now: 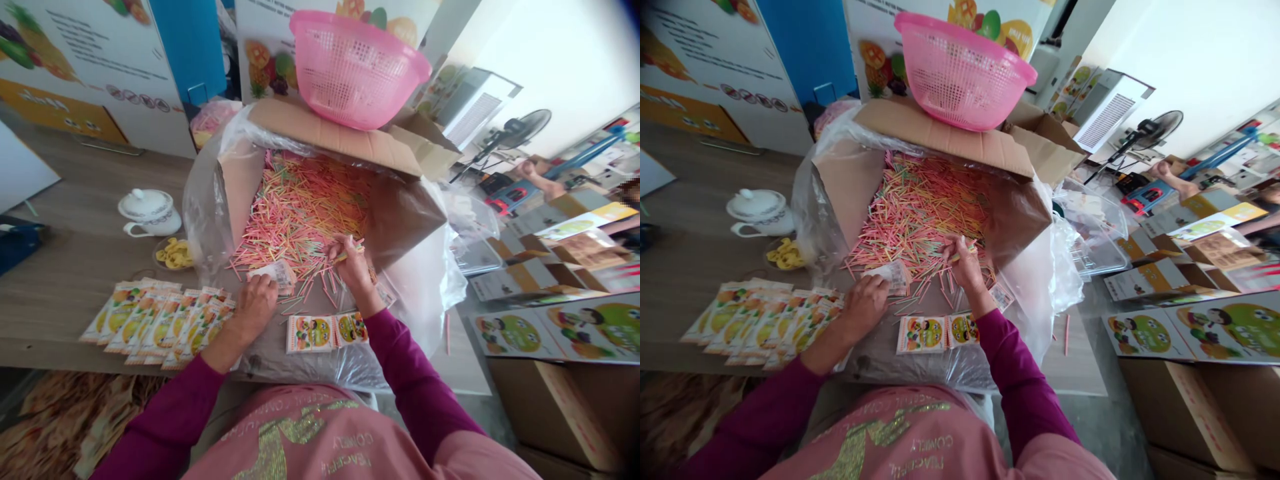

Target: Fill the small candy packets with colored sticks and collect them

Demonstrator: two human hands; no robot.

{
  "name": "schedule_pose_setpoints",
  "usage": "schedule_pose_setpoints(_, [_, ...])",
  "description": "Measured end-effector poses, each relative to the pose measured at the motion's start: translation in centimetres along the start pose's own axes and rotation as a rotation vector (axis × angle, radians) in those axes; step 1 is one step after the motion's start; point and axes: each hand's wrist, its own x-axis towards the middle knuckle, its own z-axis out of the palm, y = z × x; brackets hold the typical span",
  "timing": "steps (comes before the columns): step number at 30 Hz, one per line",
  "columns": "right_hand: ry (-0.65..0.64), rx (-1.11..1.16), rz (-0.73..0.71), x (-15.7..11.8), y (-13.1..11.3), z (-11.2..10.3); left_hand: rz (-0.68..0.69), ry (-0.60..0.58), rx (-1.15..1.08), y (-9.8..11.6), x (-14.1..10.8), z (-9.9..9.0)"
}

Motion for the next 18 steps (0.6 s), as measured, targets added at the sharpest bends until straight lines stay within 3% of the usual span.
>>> schedule_pose_setpoints(5, [-0.051, 0.130, 0.067, -1.2, -0.7, 2.5, -0.056, 0.081, -0.122, -1.6, 0.6, -0.1])
schedule_pose_setpoints(8, [-0.099, 0.017, 0.106, -2.1, -2.0, 4.0, -0.089, 0.195, -0.331, -3.3, 1.2, -0.1])
schedule_pose_setpoints(11, [-0.145, -0.129, 0.073, -2.7, -2.9, 5.3, -0.076, 0.265, -0.313, -3.4, 1.2, 0.0])
schedule_pose_setpoints(15, [-0.214, -0.278, -0.049, -3.3, -3.4, 5.8, -0.001, 0.088, -0.038, -1.0, 0.5, 0.1])
schedule_pose_setpoints(18, [-0.217, -0.372, -0.143, -3.6, -3.1, 4.5, -0.020, -0.011, 0.037, 0.1, 0.4, -0.2])
